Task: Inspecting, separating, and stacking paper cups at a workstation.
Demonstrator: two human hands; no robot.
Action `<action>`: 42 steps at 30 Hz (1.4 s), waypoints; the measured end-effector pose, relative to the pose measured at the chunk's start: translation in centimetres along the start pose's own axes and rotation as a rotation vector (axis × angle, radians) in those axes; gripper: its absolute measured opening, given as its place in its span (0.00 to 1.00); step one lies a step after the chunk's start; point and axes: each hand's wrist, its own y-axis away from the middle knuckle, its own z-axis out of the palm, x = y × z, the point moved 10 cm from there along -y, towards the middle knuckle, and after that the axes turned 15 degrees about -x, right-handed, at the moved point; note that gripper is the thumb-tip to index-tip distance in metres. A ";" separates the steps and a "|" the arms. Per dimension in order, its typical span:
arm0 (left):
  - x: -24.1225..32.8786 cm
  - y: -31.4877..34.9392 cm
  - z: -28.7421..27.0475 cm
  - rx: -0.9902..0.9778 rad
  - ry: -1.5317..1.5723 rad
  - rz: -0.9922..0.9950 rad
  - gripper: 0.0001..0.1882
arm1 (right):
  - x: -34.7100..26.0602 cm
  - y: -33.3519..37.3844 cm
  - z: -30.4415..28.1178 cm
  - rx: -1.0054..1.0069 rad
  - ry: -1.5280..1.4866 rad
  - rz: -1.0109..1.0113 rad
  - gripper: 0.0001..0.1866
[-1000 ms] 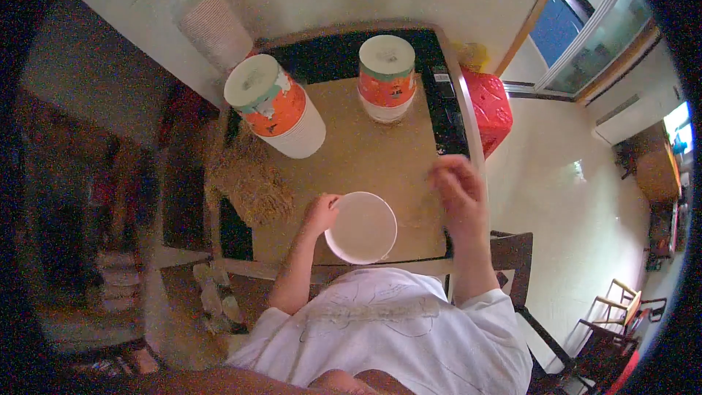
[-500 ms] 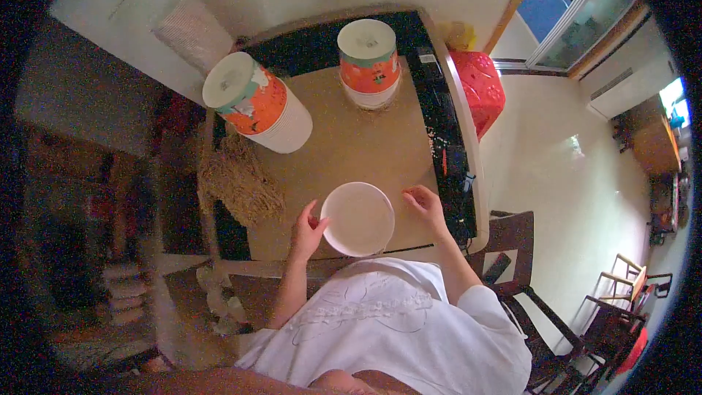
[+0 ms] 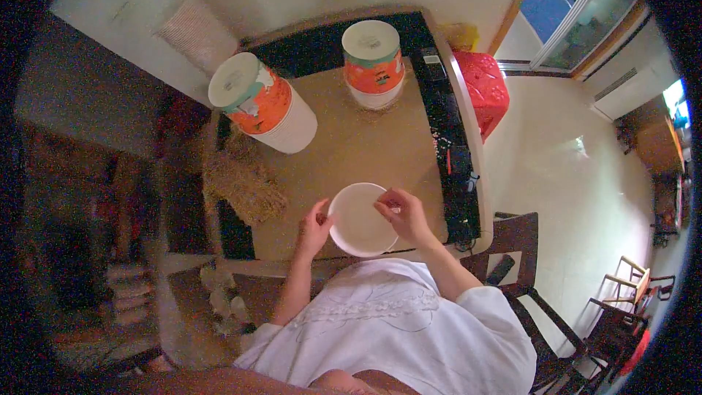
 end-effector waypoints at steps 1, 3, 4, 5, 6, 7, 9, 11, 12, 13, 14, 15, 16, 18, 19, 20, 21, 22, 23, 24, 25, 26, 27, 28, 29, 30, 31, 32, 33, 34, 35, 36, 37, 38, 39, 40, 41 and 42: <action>-0.1 -0.4 -0.6 0.077 0.072 0.080 0.20 | 0.6 -0.6 1.7 -0.095 -0.144 0.002 0.05; 0.5 -0.9 -1.5 0.151 0.141 0.163 0.18 | 3.1 -1.8 4.3 -0.155 -0.338 -0.020 0.06; 2.6 -0.7 -2.5 0.203 0.088 0.232 0.16 | 3.7 -2.3 4.9 -0.123 -0.424 0.006 0.06; 4.7 -0.5 -3.3 0.253 0.035 0.302 0.14 | 4.2 -2.7 5.1 -0.090 -0.510 0.031 0.06; 5.6 -0.3 -3.8 0.259 0.033 0.300 0.14 | 4.0 -2.8 5.3 -0.096 -0.511 0.029 0.06; 6.3 -0.3 -3.8 0.221 0.052 0.300 0.13 | 4.1 -2.8 5.6 -0.106 -0.549 0.084 0.06; 6.7 -0.4 -3.8 0.183 0.071 0.300 0.11 | 4.4 -2.9 6.0 -0.116 -0.585 0.138 0.06; 6.9 -0.3 -3.7 0.185 0.069 0.312 0.10 | 4.9 -2.9 6.7 -0.149 -0.675 0.140 0.07; 6.7 -0.3 -3.7 0.185 0.070 0.311 0.10 | 5.1 -3.0 6.9 -0.150 -0.675 0.141 0.07; 6.1 -0.5 -3.5 0.176 0.086 0.281 0.09 | 5.4 -3.0 6.8 -0.132 -0.571 0.146 0.07; 5.5 -0.7 -3.3 0.167 0.103 0.250 0.09 | 5.8 -3.1 6.6 -0.114 -0.467 0.150 0.06; 5.3 -1.0 -3.2 0.164 0.105 0.249 0.09 | 6.5 -3.2 6.7 -0.112 -0.466 0.152 0.06; 5.6 -1.2 -3.1 0.183 0.059 0.270 0.09 | 7.1 -3.4 6.5 -0.079 -0.498 0.134 0.06; 5.8 -1.6 -3.0 0.199 0.015 0.289 0.08 | 7.9 -3.5 6.2 -0.045 -0.529 0.119 0.06; 5.9 -1.8 -2.9 0.186 0.010 0.288 0.08 | 8.7 -3.4 6.7 -0.077 -0.552 0.188 0.07; 6.0 -2.1 -2.8 0.173 0.005 0.287 0.08 | 9.5 -3.3 7.2 -0.109 -0.575 0.257 0.08; 5.8 -2.2 -2.8 0.174 0.005 0.285 0.08 | 9.4 -3.4 7.2 -0.110 -0.575 0.258 0.08; 5.3 -2.6 -2.6 0.167 0.039 0.279 0.08 | 9.9 -3.2 7.4 -0.113 -0.556 0.333 0.08; 4.9 -2.8 -2.6 0.160 0.073 0.272 0.08 | 10.4 -3.0 7.7 -0.115 -0.538 0.407 0.08; 4.9 -3.0 -2.5 0.159 0.074 0.273 0.08 | 10.4 -3.1 7.7 -0.113 -0.537 0.408 0.08; 4.8 -3.2 -2.5 0.153 0.068 0.262 0.08 | 10.6 -3.1 7.6 -0.097 -0.494 0.429 0.09; 4.7 -3.4 -2.4 0.148 0.062 0.252 0.07 | 10.8 -3.1 7.5 -0.081 -0.450 0.449 0.10; 4.4 -3.6 -2.4 0.150 0.062 0.251 0.07 | 10.8 -3.1 7.5 -0.083 -0.450 0.449 0.10; 4.3 -3.8 -2.4 0.144 0.043 0.263 0.07 | 10.8 -3.2 7.6 -0.091 -0.422 0.445 0.10; 4.2 -3.9 -2.3 0.138 0.025 0.274 0.07 | 10.7 -3.2 7.6 -0.099 -0.394 0.442 0.11; 4.1 -4.1 -2.4 0.137 0.025 0.274 0.07 | 10.7 -3.2 7.6 -0.098 -0.395 0.443 0.11; 4.1 -4.2 -2.3 0.122 0.020 0.283 0.08 | 10.5 -3.3 7.6 -0.111 -0.369 0.441 0.12; 4.1 -4.3 -2.2 0.106 0.015 0.291 0.08 | 10.4 -3.3 7.6 -0.125 -0.343 0.440 0.12; 4.2 -4.3 -2.2 0.105 0.015 0.292 0.08 | 10.6 -3.3 7.6 -0.123 -0.344 0.440 0.12; 4.2 -4.3 -2.2 0.099 0.017 0.291 0.08 | 10.7 -3.4 7.5 -0.122 -0.326 0.440 0.13; 4.3 -4.3 -2.1 0.092 0.020 0.289 0.09 | 10.8 -3.4 7.4 -0.122 -0.309 0.440 0.13; 4.4 -4.3 -2.2 0.093 0.019 0.289 0.09 | 10.8 -3.4 7.4 -0.122 -0.309 0.440 0.13; 4.4 -4.4 -2.1 0.070 0.029 0.281 0.09 | 10.8 -3.4 7.4 -0.126 -0.296 0.450 0.14; 4.4 -4.5 -1.9 0.047 0.038 0.274 0.09 | 10.8 -3.4 7.3 -0.130 -0.282 0.460 0.14; 4.4 -4.5 -1.9 0.047 0.038 0.274 0.09 | 10.8 -3.5 7.3 -0.130 -0.282 0.459 0.14; 4.1 -4.7 -1.7 0.032 0.047 0.259 0.09 | 10.8 -3.5 7.4 -0.133 -0.291 0.463 0.14; 3.8 -4.8 -1.5 0.018 0.056 0.245 0.09 | 10.9 -3.5 7.4 -0.136 -0.300 0.467 0.15; 3.8 -4.9 -1.4 0.017 0.056 0.245 0.09 | 11.1 -3.6 7.4 -0.135 -0.300 0.467 0.15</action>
